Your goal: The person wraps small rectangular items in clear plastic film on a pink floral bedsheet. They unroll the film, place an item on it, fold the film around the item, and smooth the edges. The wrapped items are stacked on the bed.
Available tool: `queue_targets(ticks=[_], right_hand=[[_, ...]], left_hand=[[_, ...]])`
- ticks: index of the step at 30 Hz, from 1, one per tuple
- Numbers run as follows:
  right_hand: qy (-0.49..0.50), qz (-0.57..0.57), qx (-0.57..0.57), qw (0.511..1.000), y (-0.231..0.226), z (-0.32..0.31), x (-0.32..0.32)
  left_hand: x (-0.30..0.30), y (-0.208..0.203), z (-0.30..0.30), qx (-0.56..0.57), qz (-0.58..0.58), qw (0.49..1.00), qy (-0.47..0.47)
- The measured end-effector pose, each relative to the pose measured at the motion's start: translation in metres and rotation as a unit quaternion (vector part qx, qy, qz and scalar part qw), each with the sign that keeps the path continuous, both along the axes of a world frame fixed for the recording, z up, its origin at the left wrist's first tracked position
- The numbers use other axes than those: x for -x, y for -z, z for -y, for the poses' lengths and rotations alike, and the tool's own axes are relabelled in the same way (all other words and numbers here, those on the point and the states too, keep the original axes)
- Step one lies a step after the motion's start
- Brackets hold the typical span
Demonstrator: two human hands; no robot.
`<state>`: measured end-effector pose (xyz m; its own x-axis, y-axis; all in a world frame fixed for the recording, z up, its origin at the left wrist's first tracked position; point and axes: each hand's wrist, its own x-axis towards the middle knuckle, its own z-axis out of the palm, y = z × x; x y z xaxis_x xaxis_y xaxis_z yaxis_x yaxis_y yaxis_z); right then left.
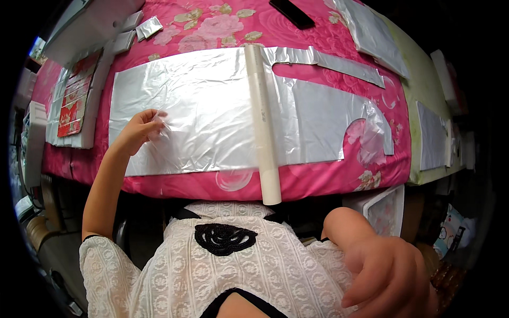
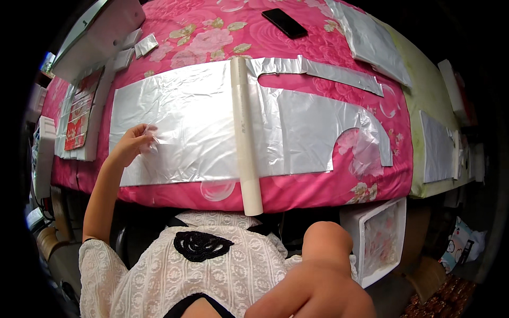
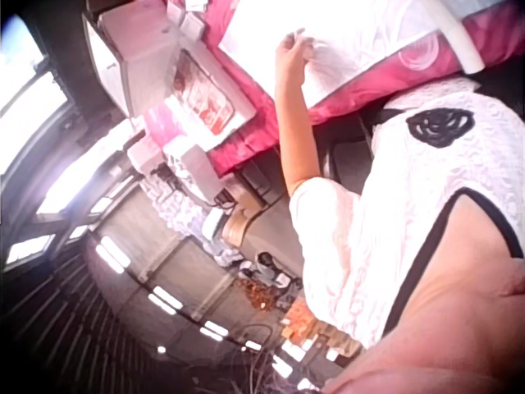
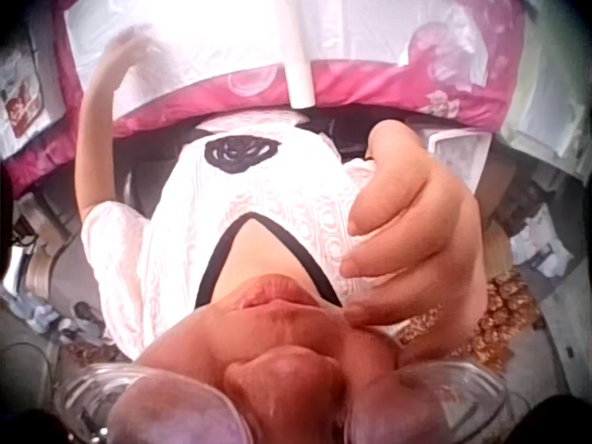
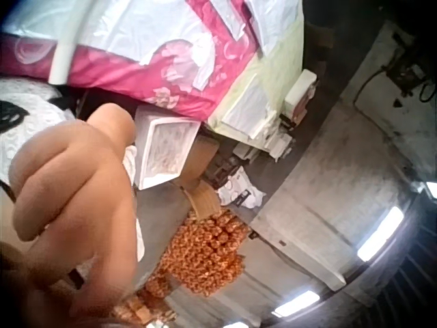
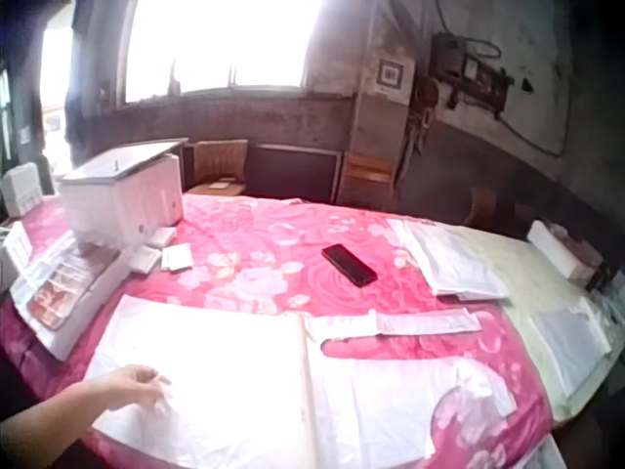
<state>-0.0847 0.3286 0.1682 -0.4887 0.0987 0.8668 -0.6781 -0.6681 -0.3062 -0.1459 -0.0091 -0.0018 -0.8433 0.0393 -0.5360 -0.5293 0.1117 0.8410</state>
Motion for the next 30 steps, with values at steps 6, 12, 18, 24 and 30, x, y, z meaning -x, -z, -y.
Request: queue_targets(ticks=[6,12,18,24,30], right_hand=[[0.082,0.014,-0.507,0.858,0.037,-0.055,0.015],[0.159,0.286,-0.840,0.433,0.137,-0.040,-0.007],[0.125,0.405,-0.760,0.492,0.151,-0.058,-0.012],[0.131,0.398,-0.762,0.494,0.149,-0.064,-0.014],[0.135,0.398,-0.765,0.488,0.151,-0.065,-0.018]], left_hand=[[-0.001,0.002,0.019,0.061,0.003,0.998,-0.032],[0.003,0.009,0.036,0.069,0.010,0.997,-0.024],[0.012,0.001,0.045,0.092,0.029,0.993,0.065],[0.023,-0.017,0.074,0.259,0.011,0.964,0.057],[0.024,-0.067,-0.021,0.508,-0.394,0.761,0.084]])
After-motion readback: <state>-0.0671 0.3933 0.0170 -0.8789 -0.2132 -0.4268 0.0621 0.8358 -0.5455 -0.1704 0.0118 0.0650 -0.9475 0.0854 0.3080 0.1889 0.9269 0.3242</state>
